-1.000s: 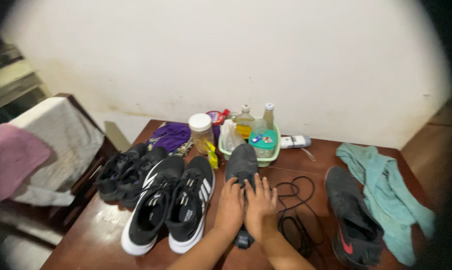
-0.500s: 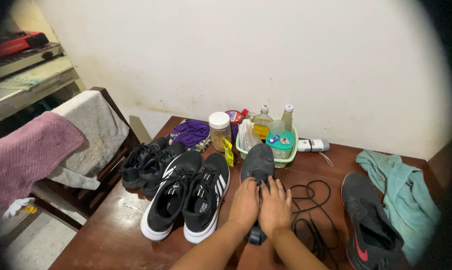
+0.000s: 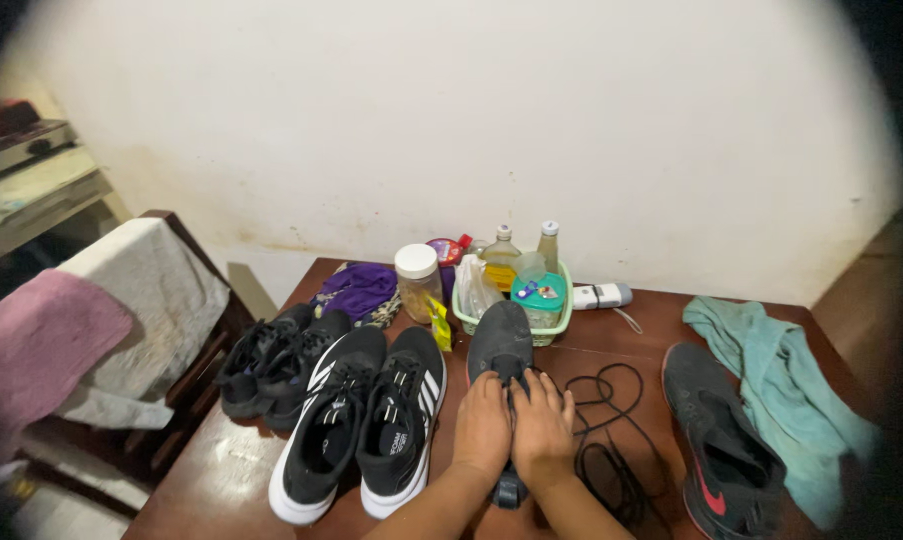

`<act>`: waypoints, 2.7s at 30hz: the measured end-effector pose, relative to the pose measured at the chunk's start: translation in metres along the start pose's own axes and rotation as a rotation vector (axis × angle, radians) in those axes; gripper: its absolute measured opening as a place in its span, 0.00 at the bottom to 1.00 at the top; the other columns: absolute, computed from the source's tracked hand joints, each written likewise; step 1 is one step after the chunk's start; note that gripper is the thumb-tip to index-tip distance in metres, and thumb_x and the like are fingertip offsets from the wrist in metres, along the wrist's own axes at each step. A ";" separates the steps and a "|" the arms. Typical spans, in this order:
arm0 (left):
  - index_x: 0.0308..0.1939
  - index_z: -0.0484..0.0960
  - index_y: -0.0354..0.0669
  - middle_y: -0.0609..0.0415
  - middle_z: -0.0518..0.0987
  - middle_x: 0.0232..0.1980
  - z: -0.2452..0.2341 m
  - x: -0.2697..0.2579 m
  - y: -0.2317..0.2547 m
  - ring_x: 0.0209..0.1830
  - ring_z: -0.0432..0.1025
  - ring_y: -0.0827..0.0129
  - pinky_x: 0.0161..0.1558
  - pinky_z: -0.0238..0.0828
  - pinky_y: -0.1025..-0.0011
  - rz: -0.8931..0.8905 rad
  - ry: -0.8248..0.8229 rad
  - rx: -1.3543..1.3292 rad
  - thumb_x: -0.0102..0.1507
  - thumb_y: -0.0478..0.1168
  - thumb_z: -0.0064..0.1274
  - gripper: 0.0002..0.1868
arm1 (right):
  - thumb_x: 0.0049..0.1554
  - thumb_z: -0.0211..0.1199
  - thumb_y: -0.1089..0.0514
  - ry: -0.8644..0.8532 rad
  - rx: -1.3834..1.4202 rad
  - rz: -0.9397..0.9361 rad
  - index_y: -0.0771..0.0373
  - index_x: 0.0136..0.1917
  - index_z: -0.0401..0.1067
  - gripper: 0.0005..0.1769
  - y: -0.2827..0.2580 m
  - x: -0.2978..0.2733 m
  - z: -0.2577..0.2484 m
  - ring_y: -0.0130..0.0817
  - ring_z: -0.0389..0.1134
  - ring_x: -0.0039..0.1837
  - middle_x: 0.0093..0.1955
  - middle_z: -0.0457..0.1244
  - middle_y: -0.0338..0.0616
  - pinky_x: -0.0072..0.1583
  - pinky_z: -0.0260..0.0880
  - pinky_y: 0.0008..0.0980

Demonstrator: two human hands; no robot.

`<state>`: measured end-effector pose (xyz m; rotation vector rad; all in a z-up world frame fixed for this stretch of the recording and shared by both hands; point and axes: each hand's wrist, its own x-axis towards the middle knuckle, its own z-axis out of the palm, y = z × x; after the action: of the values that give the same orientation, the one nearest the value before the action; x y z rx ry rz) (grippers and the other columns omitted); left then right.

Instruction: The person removes the laces from a black sneaker, then threads and ties the laces back through the eyelets. They repeat the process on a second black sneaker, finishing by tying the laces on both shoes.

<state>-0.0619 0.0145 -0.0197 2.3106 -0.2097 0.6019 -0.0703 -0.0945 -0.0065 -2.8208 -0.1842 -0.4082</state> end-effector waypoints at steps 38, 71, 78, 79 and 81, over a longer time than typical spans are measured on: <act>0.54 0.75 0.36 0.35 0.70 0.69 -0.005 0.002 0.001 0.59 0.70 0.38 0.58 0.66 0.51 -0.007 0.058 -0.285 0.66 0.36 0.45 0.14 | 0.53 0.59 0.62 0.439 0.162 -0.206 0.63 0.47 0.73 0.08 -0.013 -0.002 -0.022 0.47 0.67 0.54 0.47 0.66 0.46 0.60 0.64 0.47; 0.50 0.74 0.35 0.39 0.70 0.67 -0.014 -0.002 0.009 0.62 0.67 0.41 0.63 0.64 0.57 0.017 0.000 -0.376 0.65 0.33 0.45 0.10 | 0.53 0.57 0.61 0.348 0.122 -0.150 0.59 0.55 0.77 0.17 -0.010 -0.004 -0.033 0.44 0.67 0.52 0.48 0.67 0.40 0.55 0.64 0.44; 0.49 0.74 0.36 0.39 0.69 0.68 -0.019 -0.007 0.008 0.64 0.66 0.41 0.64 0.64 0.57 0.023 -0.045 -0.382 0.63 0.32 0.48 0.11 | 0.52 0.60 0.58 0.321 0.168 -0.134 0.60 0.47 0.76 0.10 -0.011 -0.004 -0.038 0.45 0.67 0.53 0.49 0.67 0.39 0.55 0.64 0.45; 0.50 0.74 0.36 0.39 0.69 0.68 -0.019 -0.007 0.008 0.64 0.66 0.41 0.64 0.63 0.57 0.038 -0.042 -0.361 0.62 0.31 0.48 0.12 | 0.51 0.60 0.58 0.324 0.167 -0.137 0.60 0.47 0.76 0.10 -0.011 -0.005 -0.038 0.45 0.67 0.53 0.49 0.67 0.39 0.56 0.64 0.45; 0.51 0.73 0.36 0.40 0.68 0.68 -0.019 -0.007 0.007 0.64 0.65 0.42 0.64 0.62 0.57 0.056 -0.035 -0.329 0.61 0.31 0.49 0.14 | 0.49 0.61 0.60 0.330 0.166 -0.145 0.60 0.46 0.76 0.10 -0.010 -0.005 -0.037 0.45 0.67 0.54 0.49 0.67 0.39 0.56 0.64 0.45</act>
<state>-0.0770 0.0223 -0.0072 2.0030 -0.3628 0.5121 -0.0864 -0.0963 0.0287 -2.5406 -0.3353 -0.8405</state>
